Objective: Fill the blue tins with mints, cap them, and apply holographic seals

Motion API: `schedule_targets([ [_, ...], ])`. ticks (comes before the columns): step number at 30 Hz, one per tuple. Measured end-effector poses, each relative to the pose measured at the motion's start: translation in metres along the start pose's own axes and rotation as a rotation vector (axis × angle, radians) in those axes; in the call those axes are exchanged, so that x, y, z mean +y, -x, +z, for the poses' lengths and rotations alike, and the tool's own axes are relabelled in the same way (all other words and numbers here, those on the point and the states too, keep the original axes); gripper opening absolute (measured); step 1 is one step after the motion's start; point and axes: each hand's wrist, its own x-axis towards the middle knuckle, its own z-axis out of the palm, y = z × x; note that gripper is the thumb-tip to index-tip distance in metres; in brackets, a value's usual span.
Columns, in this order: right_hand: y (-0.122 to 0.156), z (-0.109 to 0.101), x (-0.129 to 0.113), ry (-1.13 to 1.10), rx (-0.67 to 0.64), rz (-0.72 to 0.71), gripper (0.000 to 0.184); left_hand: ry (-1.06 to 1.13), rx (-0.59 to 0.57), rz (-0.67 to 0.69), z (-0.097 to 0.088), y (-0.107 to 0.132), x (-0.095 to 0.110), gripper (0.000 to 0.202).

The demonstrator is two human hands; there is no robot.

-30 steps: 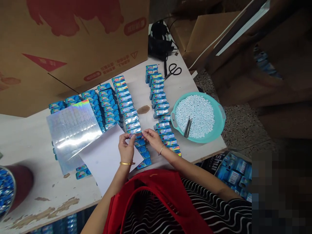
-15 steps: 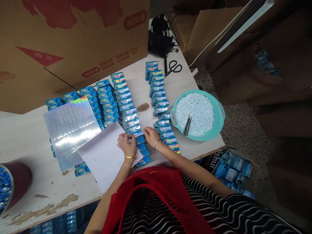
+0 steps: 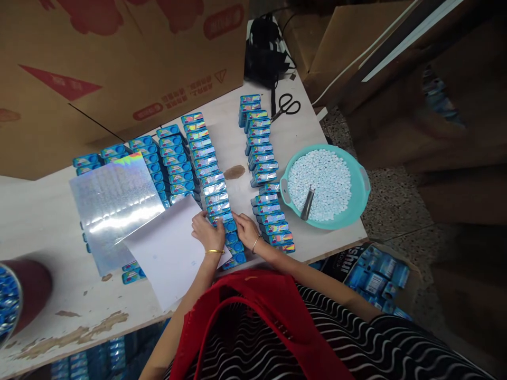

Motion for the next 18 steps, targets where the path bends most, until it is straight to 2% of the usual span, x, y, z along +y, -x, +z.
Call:
schedule_targets([
  [3, -0.001, -0.004, 0.002, 0.21, -0.138, 0.013, 0.049, 0.016, -0.036, 0.01, -0.003, 0.001, 0.002, 0.037],
  [5, -0.007, -0.009, 0.003, 0.253, -0.124, 0.021, 0.049, 0.11, -0.039, 0.082, -0.018, -0.004, -0.002, 0.029],
  [7, -0.015, -0.016, -0.001, 0.207, -0.023, -0.008, 0.049, 0.217, 0.057, 0.2, -0.045, -0.018, -0.013, 0.026],
  [9, -0.022, -0.024, -0.01, 0.146, 0.105, -0.065, 0.049, 0.248, 0.248, 0.282, -0.082, -0.04, -0.031, 0.028],
  [11, -0.024, -0.031, -0.024, 0.146, 0.156, -0.138, 0.047, 0.209, 0.396, 0.242, -0.121, -0.068, -0.056, 0.026],
  [13, -0.02, -0.033, -0.039, 0.23, 0.075, -0.234, 0.044, 0.182, 0.496, 0.165, -0.151, -0.096, -0.085, 0.025],
  [15, -0.013, -0.028, -0.051, 0.356, -0.079, -0.304, 0.043, 0.116, 0.498, 0.09, -0.168, -0.117, -0.114, 0.02],
  [18, -0.002, -0.015, -0.059, 0.52, -0.231, -0.304, 0.049, 0.068, 0.362, -0.071, -0.17, -0.129, -0.148, 0.017],
])
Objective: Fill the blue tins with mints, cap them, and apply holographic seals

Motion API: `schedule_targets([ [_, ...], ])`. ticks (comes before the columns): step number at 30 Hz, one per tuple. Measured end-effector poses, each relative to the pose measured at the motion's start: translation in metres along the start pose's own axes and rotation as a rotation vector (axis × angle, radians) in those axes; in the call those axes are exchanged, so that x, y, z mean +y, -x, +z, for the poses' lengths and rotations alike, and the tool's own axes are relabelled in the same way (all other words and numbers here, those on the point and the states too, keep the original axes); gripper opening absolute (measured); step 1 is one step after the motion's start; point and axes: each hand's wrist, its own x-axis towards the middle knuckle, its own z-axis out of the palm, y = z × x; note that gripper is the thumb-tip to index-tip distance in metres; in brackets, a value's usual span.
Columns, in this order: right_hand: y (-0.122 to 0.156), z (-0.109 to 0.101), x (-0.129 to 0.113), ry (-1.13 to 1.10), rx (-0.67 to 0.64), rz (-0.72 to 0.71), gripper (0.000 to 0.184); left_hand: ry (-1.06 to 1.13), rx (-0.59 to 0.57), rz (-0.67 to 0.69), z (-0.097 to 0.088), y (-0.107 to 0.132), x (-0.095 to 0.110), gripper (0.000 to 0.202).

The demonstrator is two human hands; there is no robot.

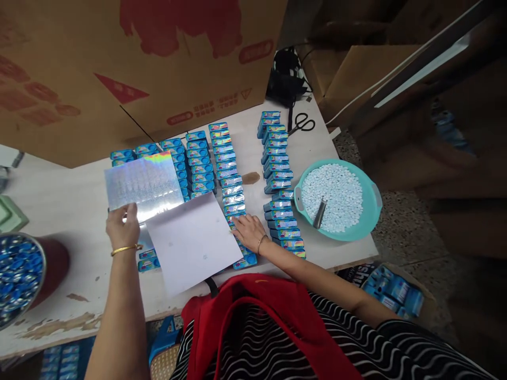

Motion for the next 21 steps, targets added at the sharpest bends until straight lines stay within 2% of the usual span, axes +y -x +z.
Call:
schedule_targets([
  [3, 0.002, 0.008, -0.005, 0.091, -0.052, 0.012, 0.057, 0.042, -0.178, -0.064, 0.007, 0.009, -0.019, 0.023],
  [7, 0.002, 0.009, 0.001, 0.127, -0.055, -0.011, 0.054, 0.081, -0.408, -0.115, 0.009, 0.033, -0.028, 0.042],
  [10, -0.001, 0.006, 0.006, 0.049, 0.002, 0.015, 0.045, -0.141, -0.43, -0.023, 0.007, 0.054, -0.03, 0.07],
  [12, -0.007, 0.001, 0.003, -0.039, 0.103, 0.044, 0.042, -0.292, -0.409, 0.025, 0.005, 0.066, -0.032, 0.078],
  [14, -0.019, -0.008, -0.009, -0.126, 0.214, 0.031, 0.041, -0.325, -0.406, 0.061, 0.002, 0.074, -0.034, 0.073],
  [17, -0.047, -0.023, -0.046, -0.19, 0.302, -0.093, 0.039, -0.235, -0.369, 0.104, -0.005, 0.076, -0.037, 0.046],
  [19, -0.07, -0.03, -0.077, -0.168, 0.297, -0.2, 0.04, -0.081, -0.396, 0.141, -0.014, 0.073, -0.037, 0.028],
  [21, -0.092, -0.033, -0.107, -0.133, 0.218, -0.28, 0.04, 0.112, -0.469, 0.192, -0.026, 0.07, -0.036, 0.024],
])
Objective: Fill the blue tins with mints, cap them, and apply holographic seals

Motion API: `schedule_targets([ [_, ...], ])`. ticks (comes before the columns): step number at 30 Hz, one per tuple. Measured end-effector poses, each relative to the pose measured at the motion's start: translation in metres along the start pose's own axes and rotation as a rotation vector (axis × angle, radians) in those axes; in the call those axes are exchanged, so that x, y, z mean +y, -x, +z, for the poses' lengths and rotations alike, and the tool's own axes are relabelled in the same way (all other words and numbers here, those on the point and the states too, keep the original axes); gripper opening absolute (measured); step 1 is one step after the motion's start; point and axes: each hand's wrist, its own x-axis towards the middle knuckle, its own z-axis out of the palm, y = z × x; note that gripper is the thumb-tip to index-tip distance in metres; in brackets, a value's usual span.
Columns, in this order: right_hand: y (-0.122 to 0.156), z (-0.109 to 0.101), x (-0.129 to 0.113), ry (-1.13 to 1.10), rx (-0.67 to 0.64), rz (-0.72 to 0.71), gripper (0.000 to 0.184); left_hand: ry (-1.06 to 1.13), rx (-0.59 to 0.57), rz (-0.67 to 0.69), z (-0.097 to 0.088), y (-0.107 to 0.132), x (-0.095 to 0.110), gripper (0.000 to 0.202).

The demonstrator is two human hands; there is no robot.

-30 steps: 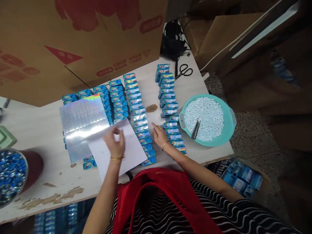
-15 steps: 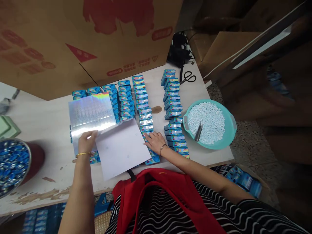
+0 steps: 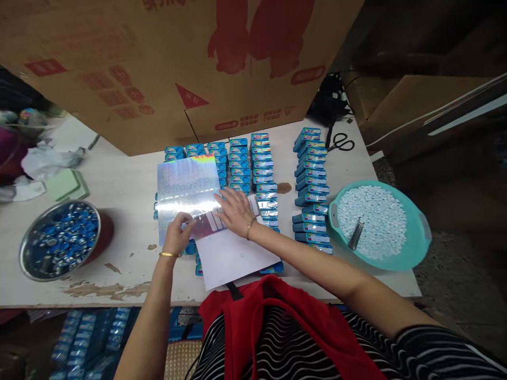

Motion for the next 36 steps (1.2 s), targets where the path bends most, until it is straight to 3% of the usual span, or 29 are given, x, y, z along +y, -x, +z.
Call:
schedule_targets([
  [2, -0.022, 0.01, -0.016, -0.007, -0.163, -0.019, 0.032, 0.09, -0.039, 0.063, -0.011, 0.003, 0.002, 0.025],
  [5, -0.041, 0.023, -0.03, -0.013, -0.35, -0.014, 0.034, -0.096, 0.028, 0.157, -0.022, 0.007, 0.003, 0.024],
  [9, -0.052, 0.03, -0.04, 0.04, -0.397, -0.012, 0.034, -0.442, 0.118, 0.394, -0.022, 0.007, 0.003, 0.024],
  [14, -0.064, 0.032, -0.048, 0.07, -0.444, 0.027, 0.032, -0.545, 0.193, 0.534, -0.014, 0.003, -0.002, 0.022],
  [18, -0.073, 0.04, -0.046, 0.113, -0.429, 0.032, 0.032, -0.51, 0.266, 0.563, -0.008, 0.019, -0.004, 0.016],
  [22, -0.081, 0.051, -0.037, 0.213, -0.438, 0.028, 0.027, -0.326, 0.248, 0.555, -0.009, 0.05, 0.002, 0.005],
  [25, -0.084, 0.055, -0.033, 0.252, -0.46, 0.039, 0.03, -0.095, 0.387, 0.432, -0.018, 0.057, 0.006, 0.012],
  [27, -0.083, 0.054, -0.036, 0.251, -0.468, 0.018, 0.03, -0.053, 0.464, 0.321, -0.026, 0.048, 0.005, 0.026],
  [30, -0.082, 0.049, -0.046, 0.235, -0.479, -0.026, 0.03, -0.233, 0.33, 0.285, -0.032, 0.021, -0.002, 0.047],
  [33, -0.083, 0.045, -0.054, 0.21, -0.482, -0.039, 0.029, -0.455, 0.165, 0.325, -0.029, 0.002, -0.011, 0.052],
  [36, -0.089, 0.045, -0.055, 0.185, -0.495, -0.014, 0.03, -0.546, 0.155, 0.358, -0.02, -0.001, -0.017, 0.051],
])
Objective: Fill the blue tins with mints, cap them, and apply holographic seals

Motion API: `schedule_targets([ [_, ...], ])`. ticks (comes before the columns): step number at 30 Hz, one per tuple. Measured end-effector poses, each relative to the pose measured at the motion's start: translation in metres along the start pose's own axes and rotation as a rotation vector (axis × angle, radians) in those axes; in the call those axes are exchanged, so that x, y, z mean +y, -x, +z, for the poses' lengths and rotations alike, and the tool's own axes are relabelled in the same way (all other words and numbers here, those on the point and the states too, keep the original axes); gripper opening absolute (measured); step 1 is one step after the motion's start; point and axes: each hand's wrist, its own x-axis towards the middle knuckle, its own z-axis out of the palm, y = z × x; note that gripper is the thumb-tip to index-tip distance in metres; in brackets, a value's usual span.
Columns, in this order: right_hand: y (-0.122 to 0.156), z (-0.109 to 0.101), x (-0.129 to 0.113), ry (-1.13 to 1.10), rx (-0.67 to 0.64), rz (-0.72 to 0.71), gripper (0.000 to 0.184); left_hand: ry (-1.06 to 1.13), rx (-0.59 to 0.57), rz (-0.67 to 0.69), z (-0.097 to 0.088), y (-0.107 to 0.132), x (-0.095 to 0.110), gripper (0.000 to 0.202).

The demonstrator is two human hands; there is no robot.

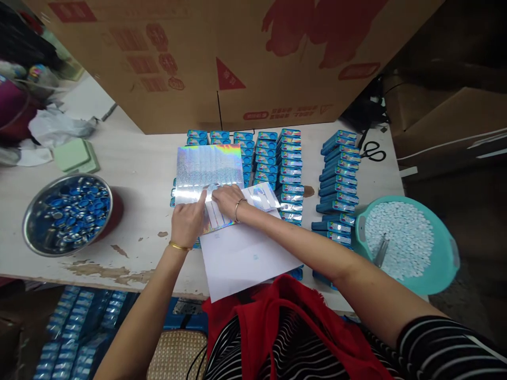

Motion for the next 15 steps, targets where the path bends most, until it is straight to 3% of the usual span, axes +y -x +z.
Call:
schedule_targets([
  [4, -0.009, 0.0, 0.001, -0.017, -0.026, 0.011, 0.03, -0.018, 0.054, 0.003, 0.006, 0.013, 0.001, 0.054],
  [8, -0.013, 0.001, -0.006, 0.009, -0.04, -0.058, 0.03, 0.011, 0.109, -0.079, 0.006, 0.021, -0.002, 0.059],
  [11, -0.013, 0.003, -0.011, 0.013, -0.028, -0.1, 0.031, 0.07, 0.084, -0.145, 0.007, 0.022, -0.006, 0.059],
  [15, -0.014, 0.005, -0.013, -0.032, -0.048, -0.04, 0.032, 0.124, 0.091, -0.174, 0.015, 0.021, -0.009, 0.053],
])
